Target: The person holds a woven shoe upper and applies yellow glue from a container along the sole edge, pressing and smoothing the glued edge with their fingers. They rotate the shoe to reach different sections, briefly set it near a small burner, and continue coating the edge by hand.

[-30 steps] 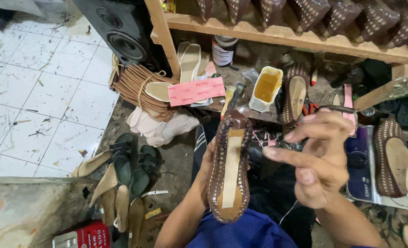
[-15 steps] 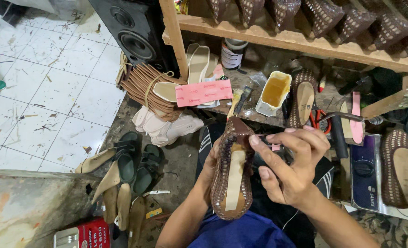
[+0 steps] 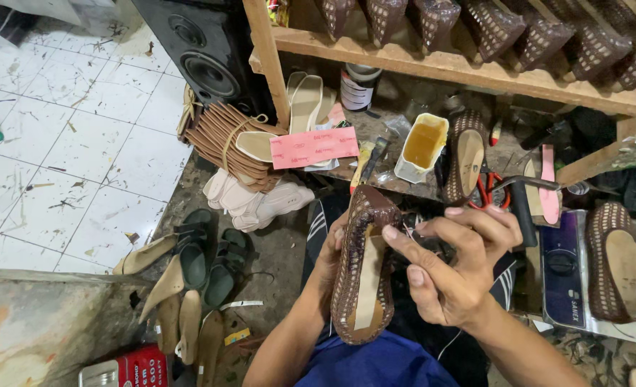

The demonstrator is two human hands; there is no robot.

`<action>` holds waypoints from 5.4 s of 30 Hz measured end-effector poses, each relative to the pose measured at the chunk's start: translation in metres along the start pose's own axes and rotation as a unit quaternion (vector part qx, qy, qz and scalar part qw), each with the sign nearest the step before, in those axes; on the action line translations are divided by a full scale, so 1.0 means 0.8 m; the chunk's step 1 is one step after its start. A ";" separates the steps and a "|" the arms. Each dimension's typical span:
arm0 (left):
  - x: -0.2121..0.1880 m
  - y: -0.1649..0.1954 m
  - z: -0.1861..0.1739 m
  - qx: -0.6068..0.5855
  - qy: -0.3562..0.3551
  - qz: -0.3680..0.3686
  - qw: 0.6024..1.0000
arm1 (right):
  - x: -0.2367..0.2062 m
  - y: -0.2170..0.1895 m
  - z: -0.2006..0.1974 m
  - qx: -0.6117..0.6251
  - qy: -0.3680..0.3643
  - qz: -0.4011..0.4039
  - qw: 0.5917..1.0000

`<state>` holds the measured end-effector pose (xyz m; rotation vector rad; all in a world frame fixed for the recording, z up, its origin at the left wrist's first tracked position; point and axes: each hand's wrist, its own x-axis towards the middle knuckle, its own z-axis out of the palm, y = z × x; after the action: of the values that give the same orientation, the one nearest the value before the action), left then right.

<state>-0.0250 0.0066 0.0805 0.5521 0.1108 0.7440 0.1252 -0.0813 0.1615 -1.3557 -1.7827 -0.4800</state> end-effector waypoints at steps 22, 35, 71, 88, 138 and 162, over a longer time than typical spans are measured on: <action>-0.031 -0.042 -0.090 -0.175 0.217 -0.047 0.959 | -0.088 0.293 0.208 -0.113 -0.290 0.187 0.932; -0.017 -0.034 -0.032 0.057 0.166 0.117 0.978 | -0.041 0.114 0.067 0.236 -0.069 0.239 0.939; -0.023 -0.006 0.017 0.054 0.139 0.041 0.988 | -0.009 0.060 0.027 -0.064 -0.051 -0.006 0.997; -0.023 -0.004 0.013 0.064 0.125 0.020 0.990 | -0.013 0.079 0.026 -0.078 0.007 -0.113 0.990; -0.039 -0.018 -0.022 -0.129 0.183 -0.004 0.975 | -0.043 0.166 0.091 0.061 -0.051 0.137 0.987; -0.028 -0.023 0.002 -0.017 0.117 0.076 0.990 | -0.044 0.057 0.042 0.215 -0.069 0.131 0.965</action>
<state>-0.0302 -0.0202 0.0704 0.4423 0.2768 0.9562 0.1574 -0.0629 0.1062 -1.3054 -1.6596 0.1451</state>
